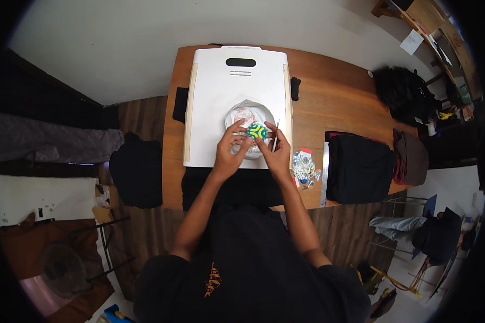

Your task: Cutting clothing labels from a sheet with scissors.

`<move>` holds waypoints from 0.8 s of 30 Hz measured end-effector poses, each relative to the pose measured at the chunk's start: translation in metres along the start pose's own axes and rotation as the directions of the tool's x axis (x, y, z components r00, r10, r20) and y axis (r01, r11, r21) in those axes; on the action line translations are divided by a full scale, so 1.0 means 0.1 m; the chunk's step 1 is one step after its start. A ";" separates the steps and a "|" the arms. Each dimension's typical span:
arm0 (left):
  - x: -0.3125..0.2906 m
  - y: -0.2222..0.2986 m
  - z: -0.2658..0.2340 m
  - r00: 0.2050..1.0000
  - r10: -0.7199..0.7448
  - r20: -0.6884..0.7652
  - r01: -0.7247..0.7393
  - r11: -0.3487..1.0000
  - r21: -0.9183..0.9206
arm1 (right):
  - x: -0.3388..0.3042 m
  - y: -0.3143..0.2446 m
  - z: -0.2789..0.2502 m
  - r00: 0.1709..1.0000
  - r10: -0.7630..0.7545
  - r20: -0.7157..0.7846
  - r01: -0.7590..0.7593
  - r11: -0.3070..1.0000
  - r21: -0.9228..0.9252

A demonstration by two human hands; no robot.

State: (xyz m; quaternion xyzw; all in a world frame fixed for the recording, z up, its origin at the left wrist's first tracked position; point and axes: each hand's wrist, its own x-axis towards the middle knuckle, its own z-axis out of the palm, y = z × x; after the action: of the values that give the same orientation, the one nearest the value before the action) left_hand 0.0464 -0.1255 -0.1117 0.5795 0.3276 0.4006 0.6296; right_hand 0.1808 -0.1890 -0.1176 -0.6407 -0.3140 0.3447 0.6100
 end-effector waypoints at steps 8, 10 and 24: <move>-0.01 -0.19 0.10 0.987 0.156 -0.039 -0.158 0.985 -0.068 | -0.17 -0.06 -0.02 0.997 -0.052 0.057 0.049 0.997 0.064; -0.01 -0.16 0.11 0.989 0.132 -0.062 -0.138 0.985 -0.104 | -0.20 0.02 -0.06 0.992 -0.112 0.059 0.108 0.991 0.074; -0.12 0.17 0.02 0.997 0.047 -0.060 -0.057 0.984 -0.171 | -0.56 0.05 -0.18 0.918 0.090 0.386 -0.233 0.911 0.342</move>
State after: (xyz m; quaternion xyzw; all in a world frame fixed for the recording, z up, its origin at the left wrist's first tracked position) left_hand 0.0405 -0.1371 -0.0955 0.5197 0.2938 0.4599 0.6573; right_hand 0.1637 -0.2451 -0.1192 -0.4593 -0.2930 0.5611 0.6232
